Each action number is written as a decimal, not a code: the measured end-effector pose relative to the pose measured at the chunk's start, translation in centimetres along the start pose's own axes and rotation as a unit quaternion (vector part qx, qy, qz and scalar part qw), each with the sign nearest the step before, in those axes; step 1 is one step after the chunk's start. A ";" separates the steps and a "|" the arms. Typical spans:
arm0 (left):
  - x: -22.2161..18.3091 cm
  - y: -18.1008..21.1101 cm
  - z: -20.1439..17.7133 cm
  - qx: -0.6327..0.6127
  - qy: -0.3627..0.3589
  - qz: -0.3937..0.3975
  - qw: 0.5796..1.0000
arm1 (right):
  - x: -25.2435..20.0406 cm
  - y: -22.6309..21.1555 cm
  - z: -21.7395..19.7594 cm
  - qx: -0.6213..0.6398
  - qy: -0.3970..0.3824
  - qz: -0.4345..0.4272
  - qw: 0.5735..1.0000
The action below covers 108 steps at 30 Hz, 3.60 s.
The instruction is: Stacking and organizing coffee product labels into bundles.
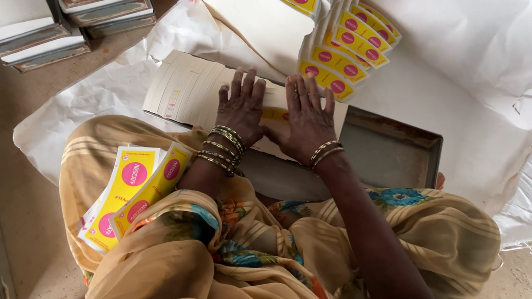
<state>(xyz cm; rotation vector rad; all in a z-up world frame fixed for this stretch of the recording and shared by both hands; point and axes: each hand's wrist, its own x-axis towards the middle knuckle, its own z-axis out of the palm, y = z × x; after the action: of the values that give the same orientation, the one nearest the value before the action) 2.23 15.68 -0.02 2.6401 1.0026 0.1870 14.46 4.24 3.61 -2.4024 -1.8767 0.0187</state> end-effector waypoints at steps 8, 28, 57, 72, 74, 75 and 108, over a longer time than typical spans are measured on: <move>0.1 -1.4 0.7 -0.130 0.039 -0.068 0.988 | 0.7 1.5 2.6 0.003 -0.011 0.002 1.000; 1.8 -2.5 4.6 -0.802 0.263 -0.160 0.512 | -0.2 1.5 1.4 0.101 0.049 -0.009 0.994; 0.3 -1.2 1.9 -0.135 0.103 0.023 0.985 | 0.0 4.7 6.7 0.720 0.186 0.083 0.664; 0.8 -2.7 -0.5 -0.048 0.138 0.017 0.989 | 2.3 3.9 0.8 0.139 0.044 -0.050 0.988; 1.1 -3.5 1.0 -0.008 0.124 0.006 0.992 | 2.8 3.1 1.3 0.144 0.059 -0.070 0.985; 1.1 -3.9 1.6 0.031 0.111 -0.003 0.993 | 3.0 2.7 1.5 0.148 0.075 -0.089 0.982; 1.2 -3.7 0.6 0.056 -0.065 -0.099 0.991 | 3.1 0.1 0.6 -0.007 -0.054 -0.039 0.998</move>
<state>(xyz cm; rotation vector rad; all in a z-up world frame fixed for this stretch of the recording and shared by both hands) 1.00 18.94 -1.77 2.5886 1.2536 -0.0871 15.31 7.26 3.19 -2.3797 -2.0217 0.1329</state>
